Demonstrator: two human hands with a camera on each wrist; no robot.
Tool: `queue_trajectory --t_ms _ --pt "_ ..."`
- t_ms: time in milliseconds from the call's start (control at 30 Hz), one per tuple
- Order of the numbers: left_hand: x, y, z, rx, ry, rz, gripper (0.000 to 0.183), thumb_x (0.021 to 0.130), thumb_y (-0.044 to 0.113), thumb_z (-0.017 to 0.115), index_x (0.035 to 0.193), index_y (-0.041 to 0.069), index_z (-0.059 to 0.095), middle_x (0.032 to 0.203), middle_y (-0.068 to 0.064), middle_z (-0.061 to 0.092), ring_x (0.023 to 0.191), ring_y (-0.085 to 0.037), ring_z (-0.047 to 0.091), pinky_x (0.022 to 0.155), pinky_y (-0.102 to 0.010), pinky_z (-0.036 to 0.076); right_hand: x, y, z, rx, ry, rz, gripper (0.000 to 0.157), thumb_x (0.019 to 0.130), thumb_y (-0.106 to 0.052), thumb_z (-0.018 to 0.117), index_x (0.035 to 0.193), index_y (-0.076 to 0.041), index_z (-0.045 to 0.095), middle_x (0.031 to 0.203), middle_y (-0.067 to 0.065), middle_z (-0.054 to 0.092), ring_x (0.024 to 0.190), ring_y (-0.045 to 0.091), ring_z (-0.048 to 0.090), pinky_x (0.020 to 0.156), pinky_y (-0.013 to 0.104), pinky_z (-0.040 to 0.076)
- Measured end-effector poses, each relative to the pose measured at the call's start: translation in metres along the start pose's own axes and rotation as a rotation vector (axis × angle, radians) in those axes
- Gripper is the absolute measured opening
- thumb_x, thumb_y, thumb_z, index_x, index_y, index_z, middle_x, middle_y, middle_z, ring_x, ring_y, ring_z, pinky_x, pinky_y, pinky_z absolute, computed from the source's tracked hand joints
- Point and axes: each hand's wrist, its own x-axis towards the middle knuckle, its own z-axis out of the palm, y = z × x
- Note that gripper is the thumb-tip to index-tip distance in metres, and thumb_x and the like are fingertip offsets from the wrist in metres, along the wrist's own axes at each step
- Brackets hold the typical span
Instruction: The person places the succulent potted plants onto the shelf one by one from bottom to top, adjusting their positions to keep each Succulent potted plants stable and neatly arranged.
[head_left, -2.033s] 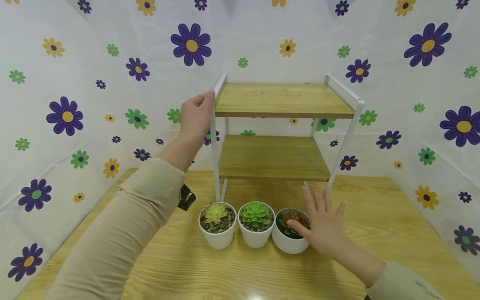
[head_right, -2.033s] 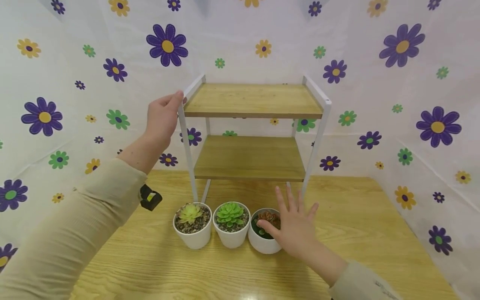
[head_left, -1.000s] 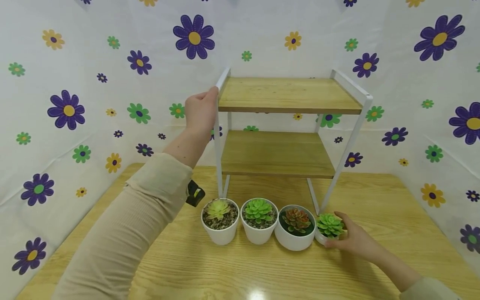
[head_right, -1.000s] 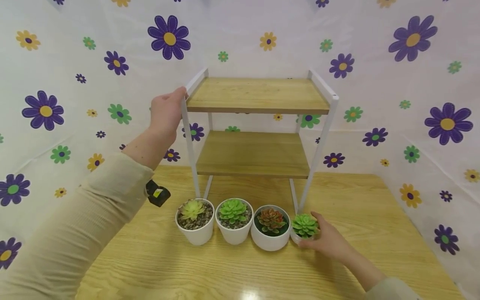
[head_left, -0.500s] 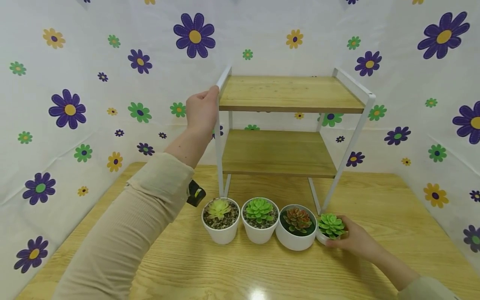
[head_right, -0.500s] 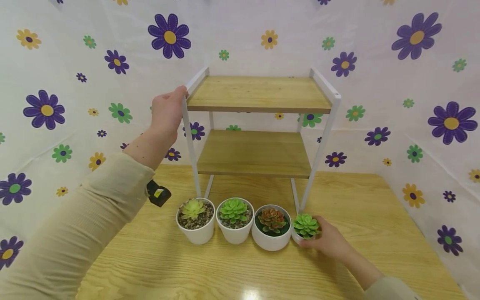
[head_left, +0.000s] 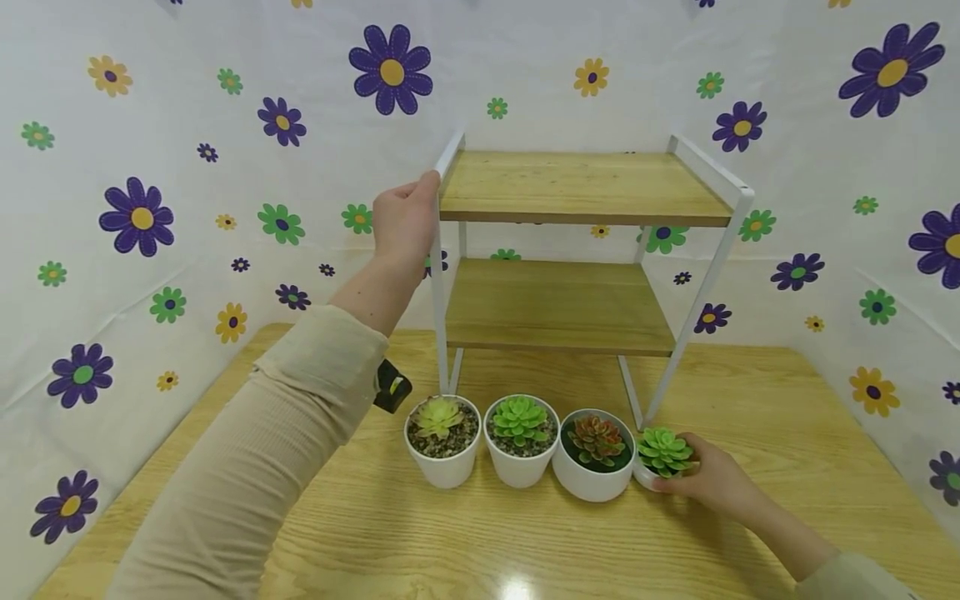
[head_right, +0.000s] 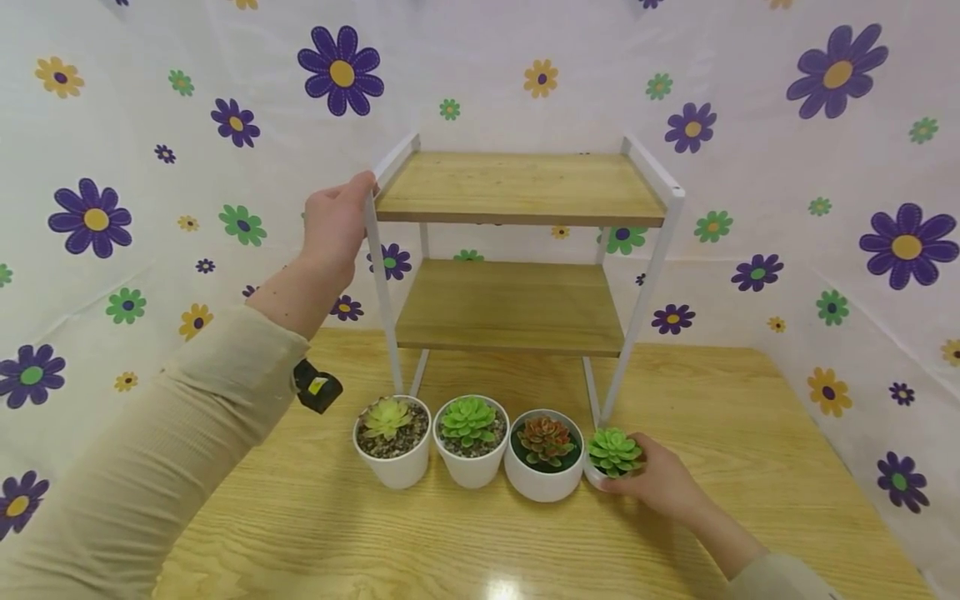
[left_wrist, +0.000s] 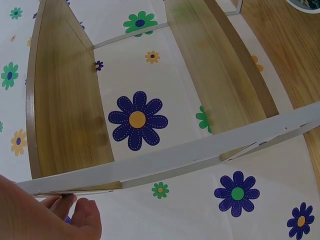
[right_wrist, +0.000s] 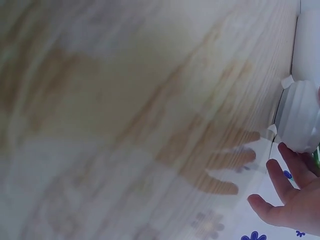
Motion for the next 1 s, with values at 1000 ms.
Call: queue_trajectory --t_ms 1000 --pt "0.0 0.001 -0.001 0.047 -0.028 -0.041 0.046 0.095 0.044 0.041 0.125 0.013 0.058 0.129 0.0 0.048 0.117 -0.014 0.04 0.102 -0.037 0.038 -0.006 -0.001 -0.015 0.082 -0.014 0.044 0.073 0.079 -0.033 0.071 0.13 0.007 0.038 0.124 0.031 0.051 0.112 0.046 0.05 0.082 0.052 0.047"
